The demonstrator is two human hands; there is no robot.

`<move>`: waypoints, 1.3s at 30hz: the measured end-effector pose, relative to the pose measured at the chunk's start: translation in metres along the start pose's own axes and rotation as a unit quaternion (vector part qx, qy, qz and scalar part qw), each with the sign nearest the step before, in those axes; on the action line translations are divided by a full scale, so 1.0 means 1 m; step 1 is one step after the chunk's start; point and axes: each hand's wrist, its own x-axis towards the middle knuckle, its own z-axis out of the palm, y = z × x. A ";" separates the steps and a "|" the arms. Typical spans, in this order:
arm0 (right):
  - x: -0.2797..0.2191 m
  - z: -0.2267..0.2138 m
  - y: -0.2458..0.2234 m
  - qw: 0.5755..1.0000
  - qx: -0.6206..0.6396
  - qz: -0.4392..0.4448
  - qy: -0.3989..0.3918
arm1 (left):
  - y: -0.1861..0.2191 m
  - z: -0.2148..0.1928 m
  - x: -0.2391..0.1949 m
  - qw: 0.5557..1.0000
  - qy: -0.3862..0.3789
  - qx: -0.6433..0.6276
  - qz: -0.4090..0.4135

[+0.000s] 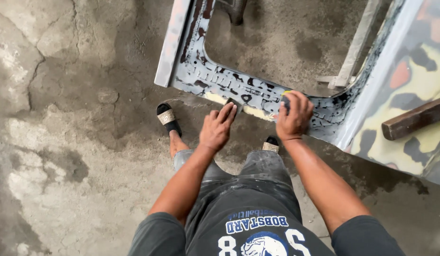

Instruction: The person sands the edges and surface of a white metal frame using a yellow sanding block. They work along the frame's perimeter, applying pressure to smooth the surface.

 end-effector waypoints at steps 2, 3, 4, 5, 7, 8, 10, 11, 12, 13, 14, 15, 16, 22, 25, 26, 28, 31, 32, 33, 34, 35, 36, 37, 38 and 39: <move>0.006 0.013 -0.025 0.999 0.021 -0.020 -0.015 | -0.032 -0.013 0.006 0.998 0.008 -0.025 0.049; 0.009 0.019 -0.039 0.997 0.034 -0.052 -0.037 | -0.050 -0.029 0.016 0.999 0.015 -0.001 -0.044; 0.011 0.025 -0.054 0.994 0.048 -0.082 -0.060 | -0.069 -0.046 0.023 0.990 0.021 0.023 -0.139; 0.009 0.033 -0.058 0.993 0.050 -0.084 -0.064 | -0.071 -0.041 0.020 0.989 0.019 0.023 -0.143; 0.013 0.052 -0.069 0.992 0.042 -0.103 -0.066 | -0.078 -0.036 0.019 0.989 0.039 0.017 -0.143; 0.016 0.054 -0.071 0.991 0.043 -0.105 -0.065 | -0.061 -0.027 0.013 0.988 0.041 0.019 -0.145; 0.019 0.055 -0.073 0.991 0.010 -0.118 -0.056 | -0.025 -0.006 0.001 0.998 0.013 -0.028 -0.048; 0.023 0.050 -0.072 0.991 0.010 -0.120 -0.059 | -0.022 -0.013 0.003 0.998 0.014 -0.030 -0.051; 0.026 0.045 -0.071 0.987 -0.003 -0.138 -0.077 | -0.019 -0.020 0.006 0.999 -0.015 -0.044 -0.006; 0.029 0.039 -0.070 0.983 -0.015 -0.156 -0.096 | -0.015 -0.026 0.009 0.997 -0.043 -0.058 0.039; 0.034 0.040 -0.066 0.983 -0.015 -0.157 -0.093 | -0.034 -0.032 0.016 0.997 -0.040 -0.057 0.041; 0.040 0.041 -0.062 0.976 -0.027 -0.186 -0.109 | -0.053 -0.037 0.024 0.998 -0.029 -0.040 0.032; 0.040 0.038 -0.055 0.968 -0.041 -0.212 -0.130 | -0.067 -0.041 0.027 0.999 -0.023 -0.027 0.022; 0.036 0.042 -0.051 0.963 -0.055 -0.225 -0.139 | -0.047 -0.038 0.024 0.990 -0.086 0.025 -0.107; 0.039 0.041 -0.048 0.963 -0.062 -0.225 -0.137 | -0.029 -0.033 0.011 0.996 -0.081 -0.046 -0.006; 0.038 0.043 -0.049 0.963 -0.061 -0.224 -0.138 | -0.050 -0.021 0.009 0.996 -0.082 -0.045 -0.006; 0.037 0.043 -0.049 0.964 -0.057 -0.221 -0.138 | -0.090 0.003 0.005 0.998 -0.047 -0.028 0.029; 0.030 0.049 -0.040 0.961 -0.076 -0.226 -0.137 | -0.097 -0.016 0.024 0.994 -0.049 0.023 -0.099; 0.030 0.050 -0.039 0.961 -0.075 -0.227 -0.136 | -0.081 -0.022 0.026 0.994 -0.048 0.024 -0.100; 0.031 0.052 -0.037 0.960 -0.080 -0.227 -0.141 | -0.065 -0.028 0.027 0.990 -0.053 0.021 -0.130; 0.030 0.053 -0.036 0.959 -0.086 -0.225 -0.146 | -0.049 -0.034 0.029 0.985 -0.058 0.019 -0.159; 0.032 0.054 -0.039 0.960 -0.085 -0.226 -0.144 | -0.041 -0.030 0.024 0.986 -0.057 0.021 -0.158; 0.032 0.052 -0.040 0.960 -0.080 -0.219 -0.153 | -0.029 -0.025 0.019 0.993 -0.073 -0.008 -0.091; 0.033 0.049 -0.039 0.961 -0.076 -0.212 -0.162 | -0.016 -0.018 0.014 0.995 -0.089 -0.036 -0.022; 0.032 0.049 -0.039 0.961 -0.077 -0.210 -0.164 | -0.027 -0.016 0.013 0.995 -0.091 -0.038 -0.021; 0.032 0.048 -0.038 0.961 -0.073 -0.211 -0.166 | -0.038 -0.013 0.011 0.997 -0.051 -0.048 0.036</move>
